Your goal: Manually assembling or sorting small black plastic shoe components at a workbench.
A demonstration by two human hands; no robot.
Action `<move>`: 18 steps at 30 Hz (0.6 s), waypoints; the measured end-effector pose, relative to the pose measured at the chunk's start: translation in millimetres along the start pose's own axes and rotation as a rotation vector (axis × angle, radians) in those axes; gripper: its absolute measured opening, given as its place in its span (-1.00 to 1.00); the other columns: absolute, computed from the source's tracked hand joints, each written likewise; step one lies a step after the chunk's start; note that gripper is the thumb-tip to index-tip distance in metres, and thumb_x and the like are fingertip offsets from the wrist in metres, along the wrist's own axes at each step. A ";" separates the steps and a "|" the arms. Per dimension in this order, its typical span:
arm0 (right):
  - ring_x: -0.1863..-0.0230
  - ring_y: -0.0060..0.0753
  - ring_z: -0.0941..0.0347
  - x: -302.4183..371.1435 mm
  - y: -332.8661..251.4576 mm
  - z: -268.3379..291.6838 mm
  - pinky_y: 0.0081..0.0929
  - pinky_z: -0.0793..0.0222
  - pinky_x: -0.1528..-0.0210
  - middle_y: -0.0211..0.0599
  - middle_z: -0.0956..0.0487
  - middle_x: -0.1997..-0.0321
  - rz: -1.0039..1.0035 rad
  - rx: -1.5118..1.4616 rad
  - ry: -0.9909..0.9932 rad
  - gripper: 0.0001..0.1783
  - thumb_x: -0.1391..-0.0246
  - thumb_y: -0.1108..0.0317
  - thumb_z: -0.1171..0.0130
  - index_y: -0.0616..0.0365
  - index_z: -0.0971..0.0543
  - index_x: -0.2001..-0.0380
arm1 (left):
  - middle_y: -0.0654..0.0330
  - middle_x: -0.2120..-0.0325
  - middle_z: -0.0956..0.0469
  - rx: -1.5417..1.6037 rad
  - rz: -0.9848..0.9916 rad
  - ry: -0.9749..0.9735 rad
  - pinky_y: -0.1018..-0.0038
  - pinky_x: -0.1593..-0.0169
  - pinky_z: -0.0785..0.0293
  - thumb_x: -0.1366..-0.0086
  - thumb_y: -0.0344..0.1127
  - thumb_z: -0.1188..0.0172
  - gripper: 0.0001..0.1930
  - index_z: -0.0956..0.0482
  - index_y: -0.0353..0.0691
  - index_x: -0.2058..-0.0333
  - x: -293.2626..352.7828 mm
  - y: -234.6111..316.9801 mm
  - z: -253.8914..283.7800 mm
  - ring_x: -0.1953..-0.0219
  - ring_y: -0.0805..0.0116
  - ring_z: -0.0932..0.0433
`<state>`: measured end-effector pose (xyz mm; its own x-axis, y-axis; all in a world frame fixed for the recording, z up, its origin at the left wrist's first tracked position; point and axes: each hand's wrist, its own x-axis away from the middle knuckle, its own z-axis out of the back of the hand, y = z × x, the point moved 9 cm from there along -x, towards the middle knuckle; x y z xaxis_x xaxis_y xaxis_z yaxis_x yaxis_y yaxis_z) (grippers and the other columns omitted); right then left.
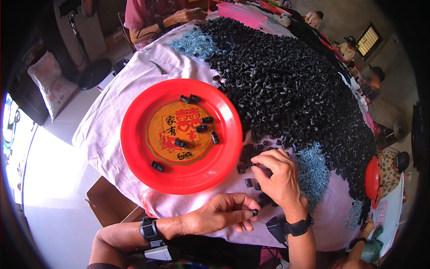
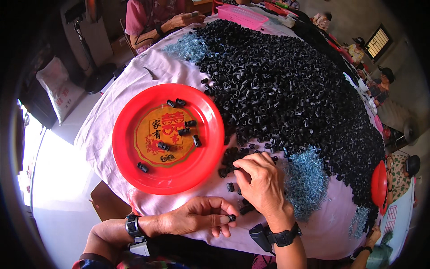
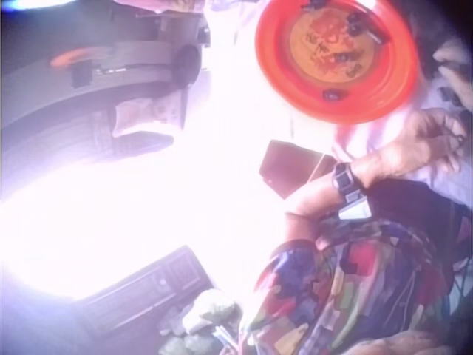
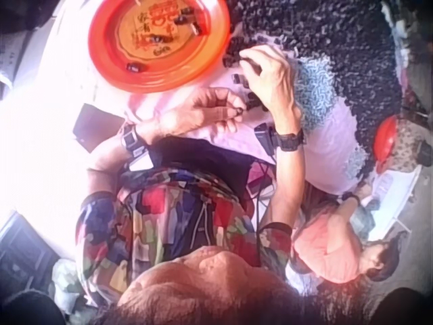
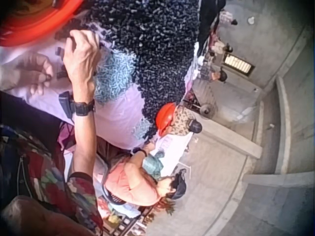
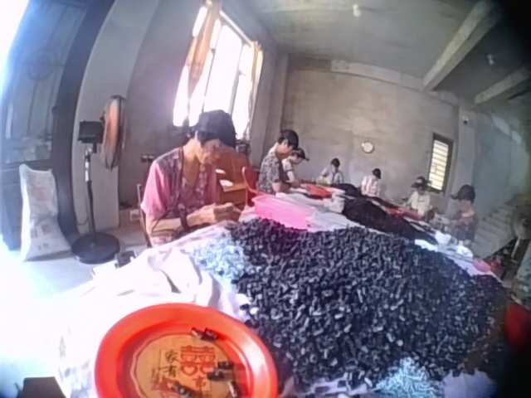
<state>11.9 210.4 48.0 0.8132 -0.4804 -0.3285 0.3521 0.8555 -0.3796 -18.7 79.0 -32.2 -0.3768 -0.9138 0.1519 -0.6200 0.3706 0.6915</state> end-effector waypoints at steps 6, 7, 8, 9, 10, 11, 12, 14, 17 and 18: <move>0.35 -0.25 -0.63 17.0 -0.2 18.4 -0.37 -0.52 0.38 -0.26 -0.71 0.31 -0.153 -0.161 -0.016 -0.79 0.03 0.59 -0.34 0.15 -0.69 0.27 | 0.28 0.11 -0.57 0.002 -0.015 0.015 0.57 0.10 -0.54 -0.57 -0.30 -0.10 -0.75 -0.47 -0.24 -0.12 1.1 1.6 0.1 0.11 0.51 -0.62; 0.35 -0.25 -0.63 21.2 -5.2 23.2 -0.37 -0.52 0.38 -0.26 -0.71 0.31 -0.151 -0.163 -0.020 -0.79 0.03 0.59 -0.34 0.15 -0.69 0.27 | 0.28 0.11 -0.57 0.005 -0.016 0.018 0.57 0.10 -0.54 -0.57 -0.30 -0.10 -0.75 -0.47 -0.24 -0.12 1.1 1.7 0.8 0.11 0.51 -0.62; 0.35 -0.31 -0.62 26.6 -9.2 27.8 -0.41 -0.51 0.40 -0.27 -0.71 0.31 -0.157 -0.211 -0.019 -0.80 0.02 0.59 -0.35 0.16 -0.70 0.27 | 0.28 0.10 -0.57 0.001 -0.020 0.032 0.57 0.10 -0.54 -0.57 -0.29 -0.10 -0.74 -0.47 -0.23 -0.13 1.2 1.4 1.5 0.11 0.52 -0.61; 0.35 -0.36 -0.61 32.4 -12.5 30.9 -0.45 -0.51 0.41 -0.28 -0.71 0.32 -0.163 -0.259 -0.018 -0.81 0.01 0.58 -0.36 0.17 -0.71 0.27 | 0.28 0.10 -0.57 -0.004 -0.022 0.046 0.57 0.09 -0.54 -0.57 -0.29 -0.09 -0.74 -0.47 -0.23 -0.14 1.4 1.1 2.3 0.11 0.52 -0.61; 0.33 -0.37 -0.60 38.7 -16.8 34.0 -0.51 -0.50 0.41 -0.29 -0.70 0.30 -0.147 -0.303 -0.003 -0.81 -0.02 0.58 -0.36 0.18 -0.73 0.24 | 0.28 0.10 -0.57 -0.002 -0.020 0.047 0.57 0.09 -0.54 -0.57 -0.29 -0.09 -0.74 -0.47 -0.23 -0.14 1.9 0.3 2.2 0.11 0.52 -0.61; 0.33 -0.37 -0.60 44.7 -20.0 35.6 -0.51 -0.50 0.41 -0.29 -0.70 0.30 -0.151 -0.303 -0.003 -0.81 -0.02 0.58 -0.36 0.18 -0.73 0.24 | 0.27 0.09 -0.57 0.000 -0.035 0.052 0.56 0.09 -0.54 -0.57 -0.28 -0.10 -0.72 -0.46 -0.23 -0.14 2.1 1.6 2.7 0.11 0.52 -0.61; 0.31 -0.36 -0.60 50.1 -25.0 36.6 -0.50 -0.50 0.40 -0.28 -0.69 0.28 -0.137 -0.333 -0.002 -0.79 -0.03 0.58 -0.37 0.17 -0.74 0.22 | 0.27 0.08 -0.58 0.002 -0.050 0.057 0.56 0.09 -0.54 -0.57 -0.27 -0.10 -0.71 -0.46 -0.23 -0.15 2.4 2.7 3.2 0.11 0.52 -0.61; 0.27 -0.32 -0.60 61.4 -30.6 35.9 -0.48 -0.51 0.35 -0.27 -0.69 0.23 -0.102 -0.350 -0.008 -0.75 -0.03 0.60 -0.40 0.16 -0.77 0.18 | 0.27 0.08 -0.58 -0.003 -0.053 0.054 0.56 0.09 -0.54 -0.57 -0.26 -0.10 -0.71 -0.46 -0.23 -0.16 2.1 2.0 3.3 0.11 0.52 -0.61; 0.29 -0.32 -0.59 69.4 -35.0 38.4 -0.45 -0.52 0.29 -0.28 -0.69 0.23 -0.086 -0.343 0.017 -0.74 -0.01 0.61 -0.41 0.15 -0.77 0.18 | 0.26 0.09 -0.59 -0.029 -0.046 0.062 0.56 0.12 -0.54 -0.57 -0.25 -0.11 -0.70 -0.47 -0.24 -0.15 1.1 1.8 3.6 0.12 0.52 -0.61; 0.30 -0.30 -0.58 70.4 -36.5 40.4 -0.42 -0.52 0.27 -0.28 -0.69 0.23 -0.074 -0.339 0.026 -0.69 0.03 0.62 -0.43 0.15 -0.76 0.16 | 0.26 0.11 -0.60 -0.048 -0.038 0.072 0.57 0.14 -0.53 -0.57 -0.24 -0.12 -0.70 -0.48 -0.25 -0.14 1.1 1.1 4.0 0.13 0.53 -0.62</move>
<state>75.0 153.2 73.7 0.7776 -0.5473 -0.3094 0.2323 0.7074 -0.6676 -22.5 79.1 -34.1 -0.3020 -0.9372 0.1747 -0.5985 0.3290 0.7304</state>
